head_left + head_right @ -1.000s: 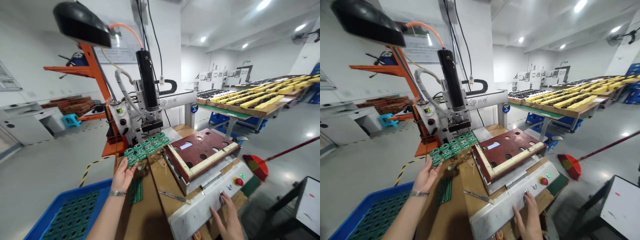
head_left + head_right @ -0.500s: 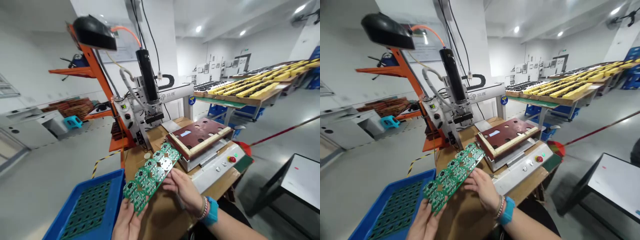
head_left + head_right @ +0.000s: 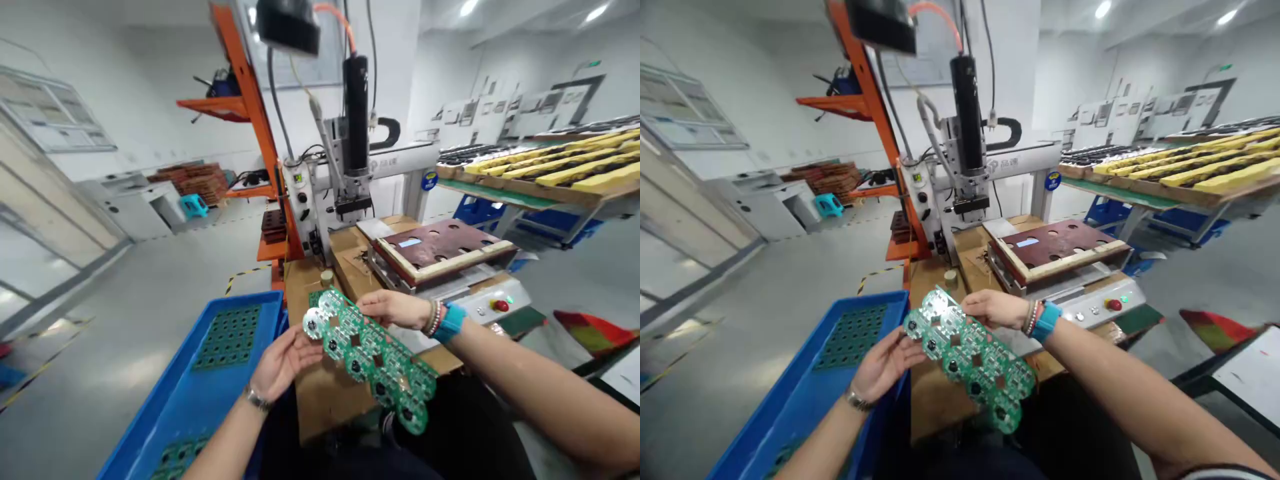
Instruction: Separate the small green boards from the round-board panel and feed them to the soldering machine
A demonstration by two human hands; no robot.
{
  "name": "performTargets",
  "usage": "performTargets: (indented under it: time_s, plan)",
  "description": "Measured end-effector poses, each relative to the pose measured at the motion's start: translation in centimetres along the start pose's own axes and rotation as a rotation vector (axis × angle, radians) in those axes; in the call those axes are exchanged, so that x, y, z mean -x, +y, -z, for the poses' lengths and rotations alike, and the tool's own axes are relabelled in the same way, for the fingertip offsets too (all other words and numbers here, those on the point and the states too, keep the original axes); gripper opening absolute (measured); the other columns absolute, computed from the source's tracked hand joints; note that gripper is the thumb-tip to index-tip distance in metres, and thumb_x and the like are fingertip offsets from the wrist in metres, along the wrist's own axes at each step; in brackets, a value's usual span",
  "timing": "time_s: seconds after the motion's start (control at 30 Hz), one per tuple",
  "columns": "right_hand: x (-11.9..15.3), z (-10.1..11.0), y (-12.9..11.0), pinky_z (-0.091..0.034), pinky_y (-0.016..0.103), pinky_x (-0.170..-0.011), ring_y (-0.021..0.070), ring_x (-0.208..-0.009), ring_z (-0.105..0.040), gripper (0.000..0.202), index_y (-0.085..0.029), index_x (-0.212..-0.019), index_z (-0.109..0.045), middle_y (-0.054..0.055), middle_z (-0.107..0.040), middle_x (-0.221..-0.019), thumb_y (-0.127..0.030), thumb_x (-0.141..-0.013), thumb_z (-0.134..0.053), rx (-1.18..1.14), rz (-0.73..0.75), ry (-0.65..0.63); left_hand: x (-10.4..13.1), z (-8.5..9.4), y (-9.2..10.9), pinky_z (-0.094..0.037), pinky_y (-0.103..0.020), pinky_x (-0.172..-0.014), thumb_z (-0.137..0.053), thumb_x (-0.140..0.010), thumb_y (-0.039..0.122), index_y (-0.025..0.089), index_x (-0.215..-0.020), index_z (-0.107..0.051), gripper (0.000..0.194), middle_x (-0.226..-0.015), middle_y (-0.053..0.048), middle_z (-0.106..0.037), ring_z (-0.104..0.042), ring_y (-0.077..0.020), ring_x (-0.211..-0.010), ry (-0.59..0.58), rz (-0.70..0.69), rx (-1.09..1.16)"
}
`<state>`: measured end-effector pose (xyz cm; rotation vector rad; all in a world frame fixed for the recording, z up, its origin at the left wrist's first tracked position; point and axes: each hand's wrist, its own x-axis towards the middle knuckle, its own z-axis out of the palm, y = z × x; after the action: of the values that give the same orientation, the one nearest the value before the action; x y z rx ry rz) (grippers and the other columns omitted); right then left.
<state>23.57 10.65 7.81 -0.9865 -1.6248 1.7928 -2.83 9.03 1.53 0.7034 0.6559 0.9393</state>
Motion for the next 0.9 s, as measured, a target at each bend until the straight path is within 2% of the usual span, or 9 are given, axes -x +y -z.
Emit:
performTargets:
  time_s: [0.1,0.27,0.43,0.5,0.57,0.67,0.77,0.83,0.9]
  plan:
    - [0.2,-0.1,-1.0,-0.036,0.019,-0.045,0.0041,-0.045,-0.042,0.032,-0.015,-0.070,-0.058,-0.007,-0.051,-0.056,-0.046,-0.077,-0.060,0.152,-0.033,-0.116,-0.4,-0.9,0.9,-0.052,-0.040,-0.072,-0.056,-0.080,0.020,0.011,-0.097,-0.067,0.022,-0.086,-0.013,-0.072,-0.068,-0.0257,-0.076,-0.027,0.006,0.014]
    - [0.3,-0.2,-1.7,-0.036,0.019,-0.048,0.0054,-0.052,-0.044,0.029,-0.016,-0.067,-0.061,-0.005,-0.054,-0.061,-0.043,-0.076,-0.060,0.382,0.021,-0.208,0.7,-2.5,0.3,-0.049,-0.039,-0.079,-0.067,-0.068,0.014,0.011,-0.103,-0.066,0.035,-0.095,-0.015,-0.071,-0.065,-0.0315,-0.091,-0.099,0.044,-0.042]
    - [0.2,0.2,-1.4,-0.037,0.018,-0.046,0.0040,-0.048,-0.043,0.031,-0.015,-0.069,-0.058,-0.006,-0.052,-0.059,-0.042,-0.085,-0.052,0.552,0.088,-0.284,1.6,-2.6,0.3,-0.050,-0.033,-0.064,-0.072,-0.063,0.011,0.014,-0.111,-0.064,0.048,-0.097,-0.015,-0.071,-0.068,-0.0272,-0.076,-0.136,0.092,-0.139]
    - [0.0,0.0,-1.4,-0.039,0.018,-0.047,0.0037,-0.047,-0.044,0.032,-0.014,-0.072,-0.057,-0.006,-0.052,-0.060,-0.041,-0.087,-0.049,0.609,0.110,-0.299,1.7,-2.6,0.3,-0.050,-0.033,-0.065,-0.071,-0.064,0.010,0.015,-0.114,-0.063,0.051,-0.097,-0.014,-0.071,-0.067,-0.0262,-0.074,-0.144,0.100,-0.161]
    - [-0.2,-0.2,-1.9,-0.040,0.019,-0.048,0.0040,-0.049,-0.046,0.030,-0.013,-0.072,-0.056,-0.006,-0.052,-0.060,-0.039,-0.087,-0.052,0.660,0.139,-0.268,1.6,-2.8,0.2,-0.050,-0.033,-0.070,-0.070,-0.066,0.009,0.016,-0.116,-0.062,0.051,-0.100,-0.014,-0.071,-0.067,-0.0269,-0.082,-0.157,0.092,-0.167]
    - [0.9,0.1,-3.7,-0.038,0.020,-0.054,0.0040,-0.049,-0.044,0.022,-0.015,-0.063,-0.056,-0.007,-0.051,-0.055,-0.028,-0.080,-0.060,0.717,0.213,-0.071,1.3,-3.0,-0.3,-0.051,-0.034,-0.076,-0.068,-0.068,0.011,0.018,-0.112,-0.065,0.045,-0.105,-0.012,-0.070,-0.064,-0.0287,-0.094,-0.116,0.060,-0.141]
    - [4.8,1.8,-5.1,-0.041,0.022,-0.067,0.0062,-0.063,-0.051,0.010,-0.017,-0.079,-0.062,-0.005,-0.060,-0.069,-0.026,-0.080,-0.060,0.744,0.301,0.283,0.6,-2.8,-0.4,-0.054,-0.031,-0.071,-0.069,-0.064,0.009,0.019,-0.107,-0.067,0.044,-0.103,-0.010,-0.071,-0.066,-0.0277,-0.090,0.052,0.038,-0.097]
    - [8.5,3.3,-4.0,-0.043,0.025,-0.074,0.0095,-0.077,-0.056,0.022,-0.018,-0.096,-0.060,-0.002,-0.062,-0.085,-0.034,-0.088,-0.047,0.736,0.340,0.571,-0.1,-2.5,0.0,-0.056,-0.027,-0.063,-0.066,-0.063,0.008,0.021,-0.103,-0.068,0.042,-0.100,-0.007,-0.072,-0.068,-0.0234,-0.080,0.190,-0.011,-0.074]
    - [11.7,4.6,-0.6,-0.046,0.028,-0.075,0.0115,-0.081,-0.058,0.033,-0.017,-0.101,-0.056,0.001,-0.061,-0.089,-0.038,-0.094,-0.031,0.717,0.333,0.884,-1.0,-2.4,0.8,-0.056,-0.024,-0.056,-0.059,-0.065,0.004,0.023,-0.097,-0.069,0.038,-0.095,-0.003,-0.073,-0.067,-0.0188,-0.070,0.305,-0.090,-0.053]
